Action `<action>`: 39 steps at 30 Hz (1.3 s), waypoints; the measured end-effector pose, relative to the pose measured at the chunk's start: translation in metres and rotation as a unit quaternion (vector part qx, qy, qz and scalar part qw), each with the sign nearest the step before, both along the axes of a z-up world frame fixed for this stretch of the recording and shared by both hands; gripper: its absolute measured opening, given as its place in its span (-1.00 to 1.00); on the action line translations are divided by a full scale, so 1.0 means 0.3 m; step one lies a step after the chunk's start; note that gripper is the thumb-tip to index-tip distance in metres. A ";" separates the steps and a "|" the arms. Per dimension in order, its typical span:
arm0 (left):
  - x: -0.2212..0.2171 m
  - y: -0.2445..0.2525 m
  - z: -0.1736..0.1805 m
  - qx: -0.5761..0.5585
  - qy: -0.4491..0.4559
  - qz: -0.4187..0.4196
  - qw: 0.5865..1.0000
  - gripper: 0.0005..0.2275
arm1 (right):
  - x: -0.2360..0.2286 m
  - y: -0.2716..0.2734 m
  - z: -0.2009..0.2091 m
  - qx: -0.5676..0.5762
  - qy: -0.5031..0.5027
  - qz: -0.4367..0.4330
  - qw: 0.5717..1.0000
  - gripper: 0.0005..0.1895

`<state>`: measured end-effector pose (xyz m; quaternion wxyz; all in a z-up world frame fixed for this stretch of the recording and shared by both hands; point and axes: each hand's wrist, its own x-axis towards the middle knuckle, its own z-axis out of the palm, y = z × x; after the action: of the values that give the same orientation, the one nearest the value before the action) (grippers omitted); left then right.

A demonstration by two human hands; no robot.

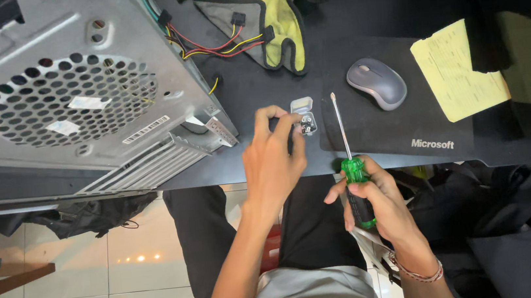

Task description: The person attaches the side panel to a computer case on a desk, aligning it and pressing it into place. They then use a screwdriver to fasten screws into the back of the case to secure the panel.

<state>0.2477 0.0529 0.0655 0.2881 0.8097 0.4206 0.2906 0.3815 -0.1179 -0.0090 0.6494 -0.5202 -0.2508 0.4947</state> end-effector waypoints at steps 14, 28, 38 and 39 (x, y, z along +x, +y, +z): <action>0.009 0.023 0.012 -0.031 0.075 -0.047 0.996 -0.95 | 0.000 -0.019 -0.004 0.024 0.000 0.005 1.000 -0.72; 0.014 0.008 0.008 0.024 0.099 -0.059 0.993 -0.90 | -0.010 -0.012 0.010 0.012 -0.004 -0.006 1.000 -0.73; 0.015 0.008 -0.002 0.037 0.087 -0.066 0.993 -0.90 | -0.018 -0.009 0.029 -0.003 -0.003 -0.011 1.000 -0.70; 0.012 0.007 -0.006 0.037 0.087 -0.067 0.993 -0.90 | -0.017 -0.010 0.026 -0.003 -0.004 -0.012 1.000 -0.70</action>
<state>0.2513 0.0551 0.0638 0.2398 0.8682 0.3777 0.2146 0.3764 -0.1209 -0.0012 0.6527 -0.5272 -0.2452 0.4858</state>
